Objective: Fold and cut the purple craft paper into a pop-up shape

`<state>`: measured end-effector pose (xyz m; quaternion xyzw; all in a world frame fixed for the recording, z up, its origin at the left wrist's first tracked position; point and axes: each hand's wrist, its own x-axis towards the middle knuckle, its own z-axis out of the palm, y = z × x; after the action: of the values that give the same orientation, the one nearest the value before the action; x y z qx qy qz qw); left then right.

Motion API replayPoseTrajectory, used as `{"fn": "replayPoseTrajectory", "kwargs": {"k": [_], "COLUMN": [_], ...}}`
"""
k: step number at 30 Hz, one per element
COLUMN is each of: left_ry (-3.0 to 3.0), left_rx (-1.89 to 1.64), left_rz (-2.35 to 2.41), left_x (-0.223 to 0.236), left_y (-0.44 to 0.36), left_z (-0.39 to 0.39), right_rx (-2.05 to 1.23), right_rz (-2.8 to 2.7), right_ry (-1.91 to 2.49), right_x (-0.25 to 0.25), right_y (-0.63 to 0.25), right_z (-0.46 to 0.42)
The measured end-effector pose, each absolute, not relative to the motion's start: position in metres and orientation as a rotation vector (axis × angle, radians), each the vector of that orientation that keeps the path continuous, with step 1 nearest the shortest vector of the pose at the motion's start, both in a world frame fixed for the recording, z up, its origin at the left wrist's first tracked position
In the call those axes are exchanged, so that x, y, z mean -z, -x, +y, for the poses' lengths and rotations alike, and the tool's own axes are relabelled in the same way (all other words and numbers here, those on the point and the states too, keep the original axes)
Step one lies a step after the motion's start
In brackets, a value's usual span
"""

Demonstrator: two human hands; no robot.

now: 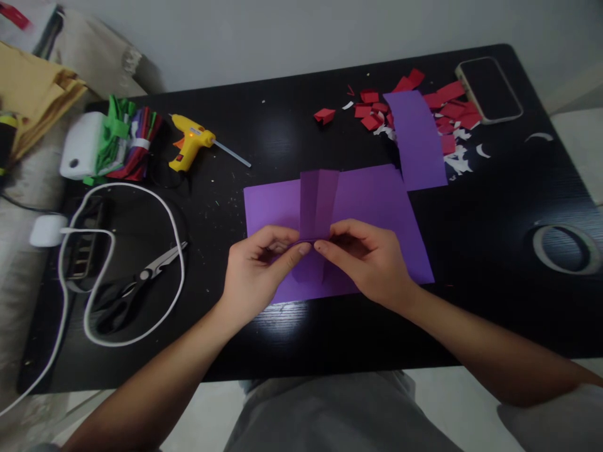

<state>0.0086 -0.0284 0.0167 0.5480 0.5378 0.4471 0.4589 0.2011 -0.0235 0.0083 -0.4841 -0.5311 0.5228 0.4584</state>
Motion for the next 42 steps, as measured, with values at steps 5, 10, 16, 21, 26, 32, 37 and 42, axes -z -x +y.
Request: {"fn": "replayPoseTrajectory", "kwargs": {"k": [5, 10, 16, 21, 26, 32, 37, 42], "left_ry": [-1.360, -1.364, -1.397, -1.448, -1.441, -1.361, -1.339, -1.390], "left_rx": [-1.087, -1.073, -1.065, -1.074, -1.061, -1.061, -1.070, -1.042], "left_rz": [1.328, 1.337, 1.332, 1.323, 1.317, 1.303, 1.250, 1.251], "left_x": [-0.0170, -0.0159, -0.0151, -0.0144, -0.0146, -0.0168, -0.0187, -0.0152], "left_y": [-0.0083, -0.0073, -0.0081, -0.0085, -0.0080, -0.0085, -0.0102, -0.0083], "left_z": [-0.0287, -0.0284, -0.0280, -0.0281, -0.0282, -0.0282, -0.0261, -0.0270], "right_rx": [-1.295, -1.309, -1.383, -1.352, -1.344, -1.353, -1.339, -1.338], "right_rz": [-1.311, -1.283, -1.264, -1.314, -1.332, -1.269, -1.267, -1.270], "right_ry": [1.200, 1.189, 1.136, 1.163, 1.187, 1.202, 1.198, 1.206], "right_x": [-0.0079, -0.0070, -0.0086, -0.0095, -0.0082, -0.0080, -0.0065, -0.0059], "right_y": [-0.2021, -0.2017, -0.2005, -0.2008, -0.2015, -0.2013, -0.2008, -0.2004], "right_z": [-0.0222, -0.0223, -0.0217, -0.0212, -0.0220, -0.0220, -0.0219, -0.0226]}}
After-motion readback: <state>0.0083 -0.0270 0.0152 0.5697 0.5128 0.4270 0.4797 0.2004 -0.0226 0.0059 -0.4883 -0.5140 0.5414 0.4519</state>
